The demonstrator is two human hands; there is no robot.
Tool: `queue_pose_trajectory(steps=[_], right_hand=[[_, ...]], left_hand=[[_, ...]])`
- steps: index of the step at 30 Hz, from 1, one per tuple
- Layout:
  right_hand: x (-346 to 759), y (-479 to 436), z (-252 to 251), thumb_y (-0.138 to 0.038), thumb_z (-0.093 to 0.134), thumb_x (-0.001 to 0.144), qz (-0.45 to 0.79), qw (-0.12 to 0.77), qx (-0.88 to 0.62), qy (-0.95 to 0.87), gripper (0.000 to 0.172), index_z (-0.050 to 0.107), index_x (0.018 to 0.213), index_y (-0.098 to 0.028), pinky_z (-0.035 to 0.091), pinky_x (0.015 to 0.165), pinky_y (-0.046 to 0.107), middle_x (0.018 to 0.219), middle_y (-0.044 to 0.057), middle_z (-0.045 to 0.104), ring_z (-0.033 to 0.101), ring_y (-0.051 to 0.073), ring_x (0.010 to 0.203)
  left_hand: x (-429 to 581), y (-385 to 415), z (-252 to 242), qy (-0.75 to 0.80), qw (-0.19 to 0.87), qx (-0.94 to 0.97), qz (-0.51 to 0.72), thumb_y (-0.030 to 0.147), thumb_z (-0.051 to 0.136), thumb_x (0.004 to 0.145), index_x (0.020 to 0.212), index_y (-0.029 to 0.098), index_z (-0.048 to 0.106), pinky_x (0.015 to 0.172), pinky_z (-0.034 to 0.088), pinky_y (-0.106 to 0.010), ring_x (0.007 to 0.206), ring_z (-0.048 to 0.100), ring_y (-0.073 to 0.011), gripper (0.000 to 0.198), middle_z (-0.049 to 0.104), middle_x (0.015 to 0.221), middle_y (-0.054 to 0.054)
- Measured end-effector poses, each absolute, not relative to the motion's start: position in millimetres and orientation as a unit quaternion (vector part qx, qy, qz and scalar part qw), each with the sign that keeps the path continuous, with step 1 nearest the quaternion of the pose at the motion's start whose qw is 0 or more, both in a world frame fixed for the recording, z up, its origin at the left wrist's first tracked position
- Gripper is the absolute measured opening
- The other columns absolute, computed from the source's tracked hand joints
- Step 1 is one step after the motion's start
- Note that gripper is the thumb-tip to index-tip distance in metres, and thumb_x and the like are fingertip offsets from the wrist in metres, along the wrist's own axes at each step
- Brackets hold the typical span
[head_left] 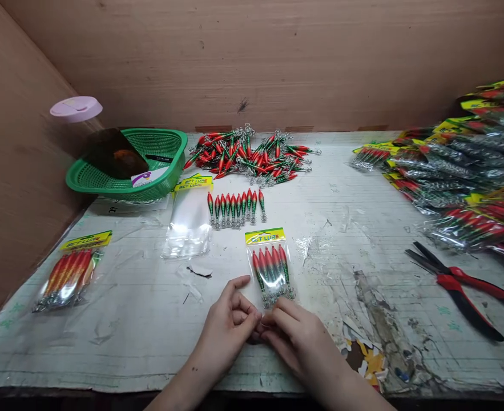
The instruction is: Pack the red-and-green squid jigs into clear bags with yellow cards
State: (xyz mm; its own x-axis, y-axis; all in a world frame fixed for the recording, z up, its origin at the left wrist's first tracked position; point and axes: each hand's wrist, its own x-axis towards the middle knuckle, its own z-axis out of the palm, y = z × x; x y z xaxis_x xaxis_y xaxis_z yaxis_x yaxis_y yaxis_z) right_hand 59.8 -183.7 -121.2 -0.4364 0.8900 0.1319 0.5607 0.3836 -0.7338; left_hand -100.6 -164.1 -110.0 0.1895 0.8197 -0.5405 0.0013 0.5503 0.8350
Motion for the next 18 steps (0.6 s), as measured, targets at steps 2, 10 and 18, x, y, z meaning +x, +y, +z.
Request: queue_pose_trajectory(steps=[2,10,18], right_hand=[[58,-183,-123,-0.007,0.054,0.082,0.325,0.246,-0.471,-0.782,0.011,0.056,0.080,-0.018,0.048,0.058,0.021,0.079,0.002,0.057,0.057,0.013,0.067],[60,-184,-125,-0.010,0.045,0.087,0.285,0.285,-0.407,-0.820,0.014,0.050,0.078,-0.019,0.044,0.055,0.023,0.075,0.003,0.055,0.054,0.014,0.065],[131,-192,-113,-0.028,0.050,0.092,0.434,0.433,-0.514,-0.600,0.015,0.051,0.078,-0.021,0.042,0.047,0.022,0.068,-0.001,0.050,0.051,0.011,0.056]], left_hand=[[-100,-164,-109,0.563,0.680,0.356,0.307,0.029,0.066,0.071,0.121,0.017,0.034,0.054,0.049,-0.025,0.055,0.059,-0.0119,0.060,0.053,0.068,0.008],[-97,-166,-109,0.591,0.639,0.382,0.311,0.025,0.065,0.070,0.119,0.015,0.037,0.051,0.047,-0.022,0.049,0.056,-0.0093,0.057,0.052,0.064,0.009],[-91,-175,-112,0.611,0.591,0.395,0.350,0.028,0.064,0.074,0.128,0.021,0.034,0.050,0.048,-0.023,0.050,0.063,-0.0130,0.062,0.049,0.062,0.011]])
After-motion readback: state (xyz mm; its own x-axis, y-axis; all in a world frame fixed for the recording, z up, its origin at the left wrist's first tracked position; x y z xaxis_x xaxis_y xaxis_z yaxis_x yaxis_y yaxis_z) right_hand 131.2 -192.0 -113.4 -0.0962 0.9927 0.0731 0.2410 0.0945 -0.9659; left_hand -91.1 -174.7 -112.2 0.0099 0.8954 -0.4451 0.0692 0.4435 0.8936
